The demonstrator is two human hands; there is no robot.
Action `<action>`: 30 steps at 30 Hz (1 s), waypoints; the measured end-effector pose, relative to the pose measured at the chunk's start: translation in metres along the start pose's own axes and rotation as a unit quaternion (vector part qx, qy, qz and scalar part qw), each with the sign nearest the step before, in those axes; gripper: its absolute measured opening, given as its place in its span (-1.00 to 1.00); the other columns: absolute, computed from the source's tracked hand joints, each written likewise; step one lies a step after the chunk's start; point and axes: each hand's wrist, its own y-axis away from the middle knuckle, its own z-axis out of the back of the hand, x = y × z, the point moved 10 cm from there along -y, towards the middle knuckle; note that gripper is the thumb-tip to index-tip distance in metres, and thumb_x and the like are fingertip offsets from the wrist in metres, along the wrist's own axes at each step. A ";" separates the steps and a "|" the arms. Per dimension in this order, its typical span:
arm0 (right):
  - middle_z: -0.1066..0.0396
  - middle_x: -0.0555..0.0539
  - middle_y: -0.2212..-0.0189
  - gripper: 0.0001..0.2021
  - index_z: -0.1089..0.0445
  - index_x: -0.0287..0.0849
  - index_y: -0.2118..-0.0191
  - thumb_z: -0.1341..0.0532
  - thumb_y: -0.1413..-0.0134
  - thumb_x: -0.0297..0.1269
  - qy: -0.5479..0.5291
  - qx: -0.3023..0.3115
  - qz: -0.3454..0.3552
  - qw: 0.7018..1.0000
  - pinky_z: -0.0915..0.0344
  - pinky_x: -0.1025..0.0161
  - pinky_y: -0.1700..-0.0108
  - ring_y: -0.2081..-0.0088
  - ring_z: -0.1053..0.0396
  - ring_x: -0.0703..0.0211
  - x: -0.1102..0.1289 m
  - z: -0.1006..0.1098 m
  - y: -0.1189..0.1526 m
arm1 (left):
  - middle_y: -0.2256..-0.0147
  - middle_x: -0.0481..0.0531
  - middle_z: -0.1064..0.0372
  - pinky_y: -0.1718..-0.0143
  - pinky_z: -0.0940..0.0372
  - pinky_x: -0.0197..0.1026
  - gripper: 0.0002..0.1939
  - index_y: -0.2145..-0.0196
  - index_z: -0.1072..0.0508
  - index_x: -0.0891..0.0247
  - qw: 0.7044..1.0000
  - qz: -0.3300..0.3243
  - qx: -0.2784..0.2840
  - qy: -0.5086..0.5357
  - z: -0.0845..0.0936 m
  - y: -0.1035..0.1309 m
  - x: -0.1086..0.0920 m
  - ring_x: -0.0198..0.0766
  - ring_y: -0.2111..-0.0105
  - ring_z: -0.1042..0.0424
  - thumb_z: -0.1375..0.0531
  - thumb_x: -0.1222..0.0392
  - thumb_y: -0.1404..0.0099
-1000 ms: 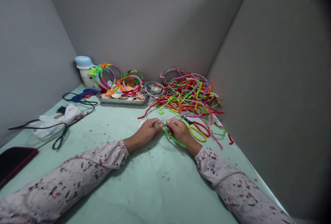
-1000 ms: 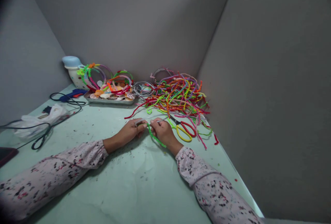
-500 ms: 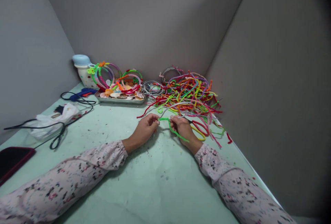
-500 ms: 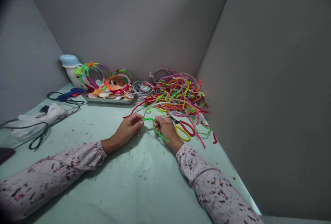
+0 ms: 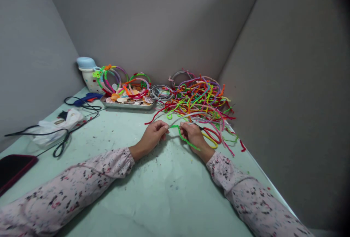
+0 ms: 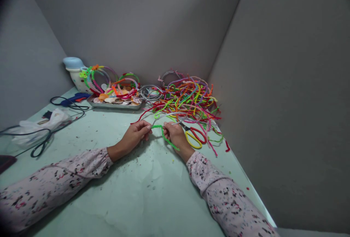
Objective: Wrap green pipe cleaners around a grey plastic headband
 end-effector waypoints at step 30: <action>-0.24 0.06 0.76 -0.69 -0.30 -0.14 0.61 -0.15 -0.03 -0.09 0.163 -0.003 0.027 0.986 -0.06 0.32 0.63 0.70 -0.15 0.30 0.006 -0.013 0.012 | 0.63 -0.15 -0.23 0.54 -0.09 -0.32 -0.81 0.37 -0.38 0.28 0.994 -0.006 0.037 -0.101 -0.008 0.003 -0.001 -0.39 0.61 -0.18 -0.14 0.08 -0.21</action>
